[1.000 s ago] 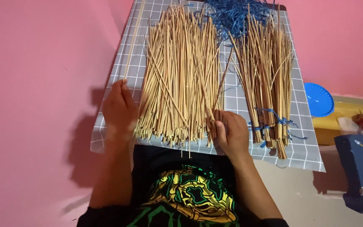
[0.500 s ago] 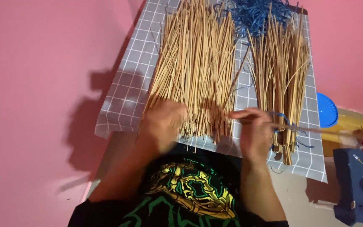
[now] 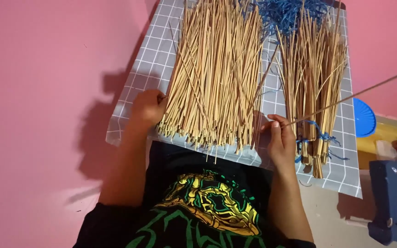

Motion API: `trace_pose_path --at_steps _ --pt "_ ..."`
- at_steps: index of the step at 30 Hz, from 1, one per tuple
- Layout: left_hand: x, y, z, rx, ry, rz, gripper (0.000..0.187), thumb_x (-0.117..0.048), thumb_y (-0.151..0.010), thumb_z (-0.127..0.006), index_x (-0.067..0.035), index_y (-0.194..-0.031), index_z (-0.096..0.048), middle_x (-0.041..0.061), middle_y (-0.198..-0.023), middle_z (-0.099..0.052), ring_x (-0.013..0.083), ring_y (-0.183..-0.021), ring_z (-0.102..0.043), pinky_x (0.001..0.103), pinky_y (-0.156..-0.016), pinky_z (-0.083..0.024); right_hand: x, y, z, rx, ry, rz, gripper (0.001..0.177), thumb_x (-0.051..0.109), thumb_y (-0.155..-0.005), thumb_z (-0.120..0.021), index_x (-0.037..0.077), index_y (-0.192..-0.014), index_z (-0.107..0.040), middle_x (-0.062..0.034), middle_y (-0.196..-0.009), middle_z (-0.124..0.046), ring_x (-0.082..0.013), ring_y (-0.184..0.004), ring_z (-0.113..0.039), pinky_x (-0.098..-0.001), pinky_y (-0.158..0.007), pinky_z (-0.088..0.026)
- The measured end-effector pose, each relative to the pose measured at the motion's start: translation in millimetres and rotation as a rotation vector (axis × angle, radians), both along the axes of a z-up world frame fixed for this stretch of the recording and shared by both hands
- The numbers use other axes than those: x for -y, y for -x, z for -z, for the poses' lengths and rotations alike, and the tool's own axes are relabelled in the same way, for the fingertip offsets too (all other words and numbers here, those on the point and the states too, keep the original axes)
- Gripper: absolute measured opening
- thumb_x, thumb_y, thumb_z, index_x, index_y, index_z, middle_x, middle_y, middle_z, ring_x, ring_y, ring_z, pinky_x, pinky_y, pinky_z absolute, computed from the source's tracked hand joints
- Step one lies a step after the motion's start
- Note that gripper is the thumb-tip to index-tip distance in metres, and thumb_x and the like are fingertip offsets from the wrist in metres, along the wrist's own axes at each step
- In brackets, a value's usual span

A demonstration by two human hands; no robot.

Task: Tying bundles of thin wooden sticks together using blue plastic string on a table.

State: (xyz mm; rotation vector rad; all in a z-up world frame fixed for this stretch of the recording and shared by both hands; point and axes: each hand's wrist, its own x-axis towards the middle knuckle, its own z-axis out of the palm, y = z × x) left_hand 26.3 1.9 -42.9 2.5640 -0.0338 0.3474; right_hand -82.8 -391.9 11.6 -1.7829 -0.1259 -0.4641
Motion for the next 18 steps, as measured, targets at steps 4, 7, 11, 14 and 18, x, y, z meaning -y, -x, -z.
trace_pose_path --at_steps 4,7,11,14,18 --pt "5.1 0.9 -37.1 -0.223 0.074 0.008 0.031 -0.038 -0.092 -0.065 -0.014 -0.072 -0.071 0.007 -0.063 -0.066 0.0388 -0.066 -0.07 0.052 -0.066 -0.055 -1.5 2.7 -0.9 0.005 0.0 -0.005 0.027 0.004 -0.114 -0.039 -0.003 -0.124 -0.063 -0.0146 -0.082 -0.069 -0.0222 -0.081 -0.066 -0.0381 -0.089 -0.052" --pt "14.9 25.4 -96.4 -0.282 0.177 0.06 0.041 -0.025 -0.089 -0.056 -0.02 -0.049 -0.05 0.002 -0.043 -0.041 0.0247 -0.038 -0.049 0.043 -0.051 -0.045 -2.3 1.8 -2.7 0.023 -0.017 0.01 0.026 0.002 -0.113 -0.04 -0.004 -0.124 -0.063 -0.0151 -0.082 -0.068 -0.0227 -0.08 -0.066 -0.0382 -0.087 -0.053" --pt "3.8 32.6 -113.5 -0.326 0.126 -0.046 0.042 -0.037 -0.091 -0.052 -0.004 -0.111 -0.069 0.024 -0.104 -0.074 0.0511 -0.106 -0.067 0.063 -0.092 -0.051 -1.2 4.0 -1.5 -0.014 -0.023 0.009 0.027 0.004 -0.113 -0.04 -0.001 -0.122 -0.065 -0.0134 -0.081 -0.069 -0.0206 -0.078 -0.066 -0.0339 -0.085 -0.051" --pt "-8.7 28.5 -100.4 -0.333 0.131 -0.067 0.046 -0.037 -0.094 -0.05 -0.005 -0.122 -0.067 0.023 -0.111 -0.073 0.0495 -0.112 -0.065 0.063 -0.096 -0.05 1.8 2.7 3.0 -0.006 -0.019 0.003 0.027 0.003 -0.113 -0.04 -0.001 -0.122 -0.066 -0.0137 -0.081 -0.069 -0.0209 -0.078 -0.066 -0.0342 -0.084 -0.052" --pt "-11.4 39.9 -99.2 -0.247 0.079 -0.087 0.044 -0.033 -0.099 -0.047 -0.002 -0.119 -0.071 0.028 -0.108 -0.072 0.0533 -0.107 -0.065 0.065 -0.092 -0.051 -1.6 4.4 -0.7 0.002 -0.024 0.011 0.027 0.005 -0.113 -0.041 -0.001 -0.122 -0.066 -0.0145 -0.08 -0.07 -0.0213 -0.078 -0.068 -0.0345 -0.084 -0.052"
